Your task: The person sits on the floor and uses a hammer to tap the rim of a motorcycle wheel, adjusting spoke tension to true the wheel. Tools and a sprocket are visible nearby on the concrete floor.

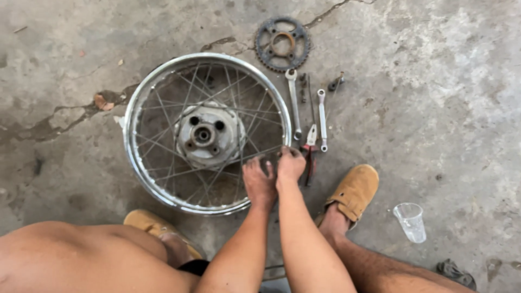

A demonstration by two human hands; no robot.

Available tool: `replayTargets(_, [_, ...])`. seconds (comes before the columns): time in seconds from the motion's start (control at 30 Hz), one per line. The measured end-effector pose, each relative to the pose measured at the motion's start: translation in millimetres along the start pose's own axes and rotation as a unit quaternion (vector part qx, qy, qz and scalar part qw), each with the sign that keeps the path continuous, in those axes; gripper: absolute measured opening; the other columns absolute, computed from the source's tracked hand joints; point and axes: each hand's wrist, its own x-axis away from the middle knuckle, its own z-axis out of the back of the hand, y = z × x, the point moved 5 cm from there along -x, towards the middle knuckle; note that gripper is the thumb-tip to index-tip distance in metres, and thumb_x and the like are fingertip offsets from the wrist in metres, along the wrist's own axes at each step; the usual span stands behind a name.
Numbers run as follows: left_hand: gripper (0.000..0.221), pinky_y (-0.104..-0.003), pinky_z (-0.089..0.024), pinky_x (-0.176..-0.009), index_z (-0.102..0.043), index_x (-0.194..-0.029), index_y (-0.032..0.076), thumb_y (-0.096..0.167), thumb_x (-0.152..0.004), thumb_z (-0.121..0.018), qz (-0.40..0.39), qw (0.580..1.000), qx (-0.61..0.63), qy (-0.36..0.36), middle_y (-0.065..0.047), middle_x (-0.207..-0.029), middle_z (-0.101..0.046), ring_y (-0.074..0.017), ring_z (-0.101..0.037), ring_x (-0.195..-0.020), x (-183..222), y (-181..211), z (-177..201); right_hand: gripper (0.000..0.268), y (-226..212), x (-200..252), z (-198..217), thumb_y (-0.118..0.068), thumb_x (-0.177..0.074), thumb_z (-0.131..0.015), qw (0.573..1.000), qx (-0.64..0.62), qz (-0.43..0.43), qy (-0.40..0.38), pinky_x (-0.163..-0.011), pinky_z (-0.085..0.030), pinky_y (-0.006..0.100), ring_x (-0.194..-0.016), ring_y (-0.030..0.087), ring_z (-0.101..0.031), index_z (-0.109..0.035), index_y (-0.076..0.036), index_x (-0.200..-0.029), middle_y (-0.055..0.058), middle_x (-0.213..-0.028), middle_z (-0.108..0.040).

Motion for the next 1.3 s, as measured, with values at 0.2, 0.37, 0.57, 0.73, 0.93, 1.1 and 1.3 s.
replayTargets(0.2, [0.029,-0.052,-0.048,-0.091,-0.060,-0.106,0.018,0.041,-0.089,-0.058,0.101,0.990,-0.033,0.091,-0.008,-0.106,-0.055,-0.0341,-0.055,-0.108,-5.8,-25.8,38.2,0.016,-11.7,21.0,-10.7,-0.038,-0.081,-0.078,0.982,0.164,0.093,0.000,-0.089,-0.056,0.035,-0.100,0.026,-0.074,-0.082,-0.030,-0.093,0.002,-0.091,-0.079])
replayTargets(0.37, [0.048,-0.056,-0.029,-0.112,-0.046,-0.137,0.024,0.043,-0.094,-0.053,0.394,0.903,0.040,0.165,-0.010,-0.138,-0.045,-0.0369,-0.040,-0.135,1.7,-92.2,71.8,0.016,-0.5,19.1,-27.5,-0.043,-0.079,-0.079,0.973,0.200,0.117,0.011,-0.089,-0.056,0.034,-0.101,0.024,-0.073,-0.081,-0.036,-0.092,-0.003,-0.090,-0.077])
replayTargets(0.57, [0.061,-0.052,-0.026,-0.119,-0.049,-0.150,0.008,0.046,-0.108,-0.028,0.379,0.924,0.029,0.050,-0.016,-0.151,-0.053,-0.0272,-0.047,-0.144,-6.6,-131.8,57.9,0.018,-7.5,24.4,-28.9,-0.044,-0.081,-0.075,0.957,0.248,0.149,0.002,-0.093,-0.054,0.039,-0.106,0.030,-0.071,-0.081,-0.035,-0.095,0.003,-0.093,-0.078])
replayTargets(0.73, [0.073,-0.054,-0.030,-0.120,-0.038,-0.152,-0.010,0.046,-0.104,-0.038,0.323,0.946,0.004,-0.004,-0.033,-0.152,-0.047,-0.0394,-0.041,-0.149,-7.6,-121.5,74.0,0.021,-11.0,37.2,-27.5,-0.048,-0.081,-0.074,0.944,0.290,0.159,-0.008,-0.095,-0.054,0.039,-0.108,0.030,-0.070,-0.081,-0.037,-0.097,0.002,-0.096,-0.078])
replayTargets(0.93, [0.072,-0.056,-0.028,-0.119,-0.042,-0.151,-0.008,0.046,-0.103,-0.040,0.308,0.951,0.011,-0.013,-0.030,-0.153,-0.048,-0.0403,-0.040,-0.149,-10.3,-123.8,76.7,0.018,-7.6,31.6,-27.2,-0.038,-0.083,-0.076,0.954,0.231,0.189,-0.007,-0.090,-0.054,0.040,-0.103,0.031,-0.072,-0.081,-0.029,-0.097,0.006,-0.092,-0.077])
replayTargets(1.1, [0.050,-0.055,-0.037,-0.106,-0.053,-0.131,0.009,0.037,-0.090,-0.059,0.293,0.943,0.009,0.159,-0.019,-0.140,-0.049,-0.0409,-0.046,-0.130,6.4,-72.1,117.8,0.020,-19.4,20.2,-4.9,-0.024,-0.087,-0.072,0.989,0.044,0.138,-0.003,-0.081,-0.054,0.041,-0.089,0.030,-0.073,-0.079,-0.010,-0.099,0.013,-0.085,-0.075])
replayTargets(1.3, [0.035,-0.051,-0.051,-0.098,-0.069,-0.119,0.010,0.033,-0.099,-0.050,0.026,0.989,0.145,-0.019,-0.021,-0.112,-0.071,-0.0407,-0.066,-0.111,-13.0,21.6,47.9,0.007,-3.1,-43.3,21.8,-0.015,-0.087,-0.072,0.993,-0.079,0.066,0.051,-0.043,-0.045,0.031,-0.044,0.023,-0.064,-0.070,-0.009,-0.088,0.012,-0.066,-0.067])
